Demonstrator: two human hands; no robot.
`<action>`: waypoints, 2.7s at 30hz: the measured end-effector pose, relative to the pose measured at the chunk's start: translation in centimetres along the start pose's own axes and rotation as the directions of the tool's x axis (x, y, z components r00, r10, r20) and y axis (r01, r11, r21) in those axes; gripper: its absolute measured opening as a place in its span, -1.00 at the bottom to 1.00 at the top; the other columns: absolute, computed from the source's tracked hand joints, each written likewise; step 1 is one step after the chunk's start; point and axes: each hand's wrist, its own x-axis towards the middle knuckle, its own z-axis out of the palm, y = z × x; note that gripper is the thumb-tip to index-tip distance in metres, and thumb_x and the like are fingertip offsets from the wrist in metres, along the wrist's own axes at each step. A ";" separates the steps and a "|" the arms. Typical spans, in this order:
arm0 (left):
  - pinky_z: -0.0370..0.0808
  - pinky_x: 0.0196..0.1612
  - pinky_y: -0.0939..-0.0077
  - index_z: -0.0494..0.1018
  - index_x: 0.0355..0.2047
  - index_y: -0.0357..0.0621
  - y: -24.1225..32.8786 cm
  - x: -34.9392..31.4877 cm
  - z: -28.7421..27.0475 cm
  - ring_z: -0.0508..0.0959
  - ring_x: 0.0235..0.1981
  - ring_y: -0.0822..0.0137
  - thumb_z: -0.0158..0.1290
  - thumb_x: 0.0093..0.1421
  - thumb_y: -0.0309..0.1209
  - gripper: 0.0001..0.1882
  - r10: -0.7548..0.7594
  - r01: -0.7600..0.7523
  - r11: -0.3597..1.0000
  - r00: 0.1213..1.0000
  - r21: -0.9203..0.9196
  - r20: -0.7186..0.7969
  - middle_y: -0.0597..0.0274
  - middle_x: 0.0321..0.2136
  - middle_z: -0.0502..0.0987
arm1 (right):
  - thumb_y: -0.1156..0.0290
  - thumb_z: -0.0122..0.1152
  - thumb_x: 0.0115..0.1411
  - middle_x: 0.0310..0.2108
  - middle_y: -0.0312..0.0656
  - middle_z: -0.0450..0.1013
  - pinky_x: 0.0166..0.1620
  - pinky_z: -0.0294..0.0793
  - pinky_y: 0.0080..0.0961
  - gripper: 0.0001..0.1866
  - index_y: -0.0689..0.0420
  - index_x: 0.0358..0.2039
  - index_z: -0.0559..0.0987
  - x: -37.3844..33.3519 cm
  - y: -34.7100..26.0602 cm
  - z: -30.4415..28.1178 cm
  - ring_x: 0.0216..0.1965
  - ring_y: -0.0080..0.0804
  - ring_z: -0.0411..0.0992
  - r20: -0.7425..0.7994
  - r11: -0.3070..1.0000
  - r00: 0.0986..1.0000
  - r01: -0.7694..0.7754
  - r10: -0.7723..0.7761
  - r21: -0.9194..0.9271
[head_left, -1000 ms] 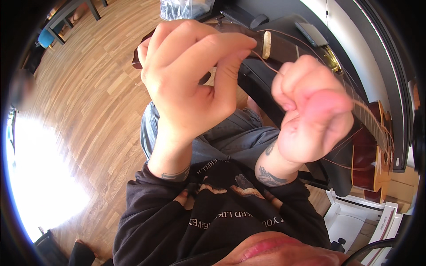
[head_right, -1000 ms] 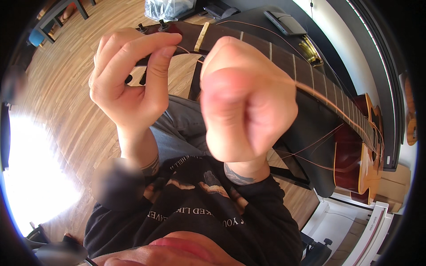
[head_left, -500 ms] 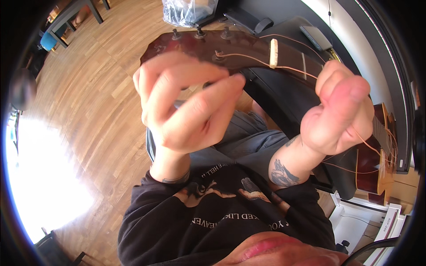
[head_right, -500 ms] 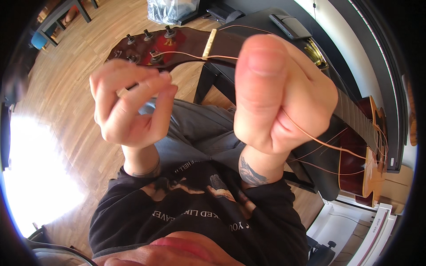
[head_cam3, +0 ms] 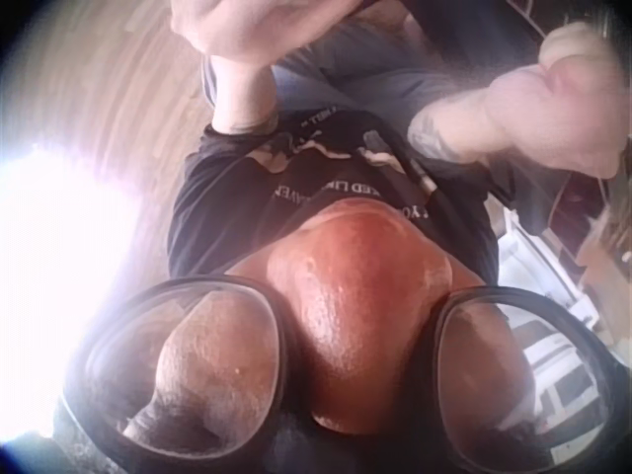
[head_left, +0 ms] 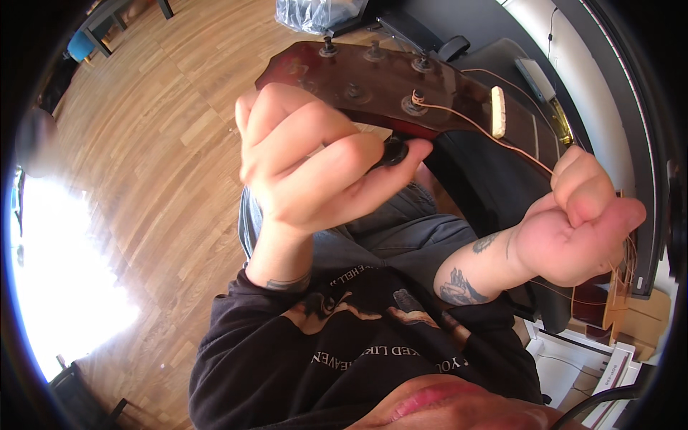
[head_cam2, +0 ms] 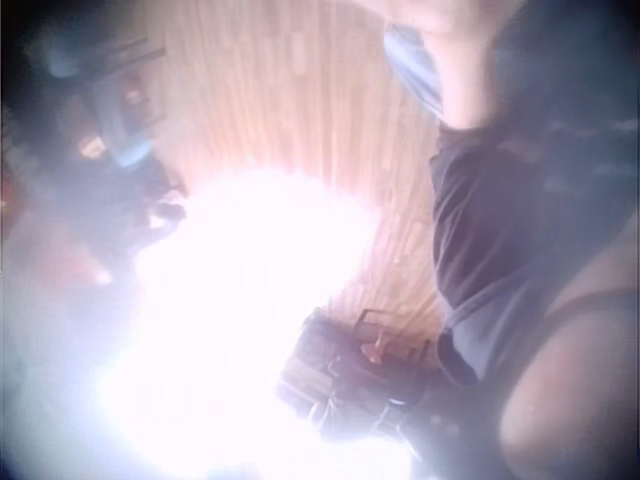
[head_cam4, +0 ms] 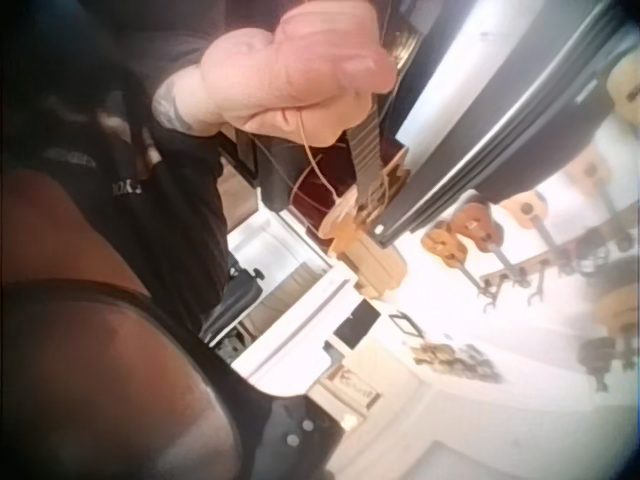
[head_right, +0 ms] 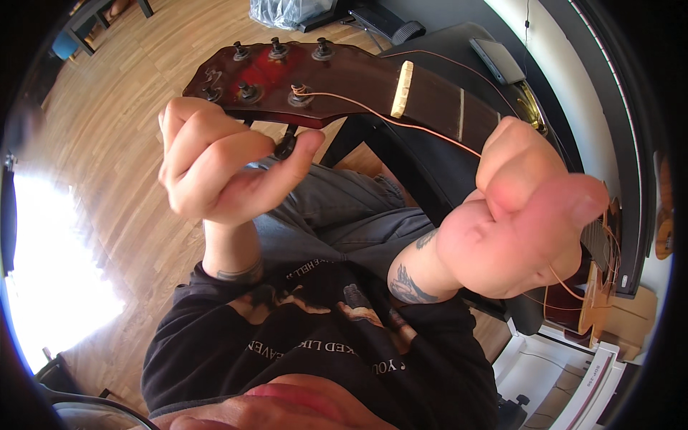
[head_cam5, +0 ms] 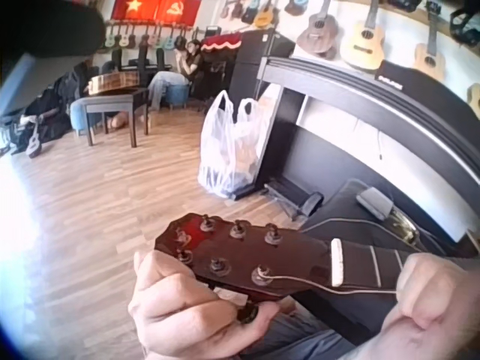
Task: The person replaces a guitar string by winding it onto the tuning peg at the headstock, then threading it through the bridge and securing it with a string winder. The person handles the guitar and string winder throughout the process.
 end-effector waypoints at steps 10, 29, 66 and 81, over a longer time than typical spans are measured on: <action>0.33 -0.29 0.49 0.69 -0.42 0.07 -1.6 -0.7 -0.3 0.50 -0.40 0.40 0.47 -0.30 -0.41 -0.67 0.133 -0.131 0.990 0.990 -0.054 0.038 0.36 -0.36 0.64 | 0.21 -0.36 0.57 -0.74 -0.36 -0.17 -0.51 -0.20 -0.44 -0.40 -0.02 -0.70 -0.07 0.0 0.0 -0.1 -0.66 -0.54 -0.23 0.033 0.999 0.999 -0.041 0.041 -0.007; 0.24 -0.16 0.46 0.53 -0.23 -0.13 1.8 -0.8 0.4 0.44 -0.44 0.45 0.32 0.02 -0.56 -0.71 -0.067 0.064 0.986 0.998 0.154 0.015 0.44 -0.59 0.54 | 0.22 -0.33 0.58 -0.74 -0.36 -0.14 -0.49 -0.19 -0.43 -0.39 -0.01 -0.70 -0.07 -0.3 -0.1 0.0 -0.65 -0.54 -0.22 0.001 0.999 0.999 -0.035 0.035 0.002; 0.18 -0.10 0.39 0.61 -0.44 0.14 0.6 -2.6 1.6 0.46 -0.35 0.37 0.37 -0.29 -0.34 -0.69 -0.118 0.117 0.993 0.984 -0.014 -0.136 0.60 -0.50 0.56 | 0.25 -0.29 0.57 -0.75 -0.36 -0.16 -0.51 -0.20 -0.44 -0.39 -0.01 -0.71 -0.05 -0.2 -0.2 0.1 -0.67 -0.55 -0.22 0.017 1.000 1.000 -0.007 0.007 -0.015; 0.29 -0.24 0.48 0.70 -0.17 -0.07 1.8 -1.6 2.2 0.40 -0.34 0.40 0.37 -0.05 -0.48 -0.64 -0.088 0.098 0.991 0.990 0.091 -0.114 0.28 -0.32 0.51 | 0.19 -0.34 0.56 -0.72 -0.38 -0.18 -0.51 -0.22 -0.43 -0.41 -0.05 -0.70 -0.11 -0.6 -0.2 0.1 -0.65 -0.52 -0.23 -0.042 0.996 0.997 -0.068 0.071 0.056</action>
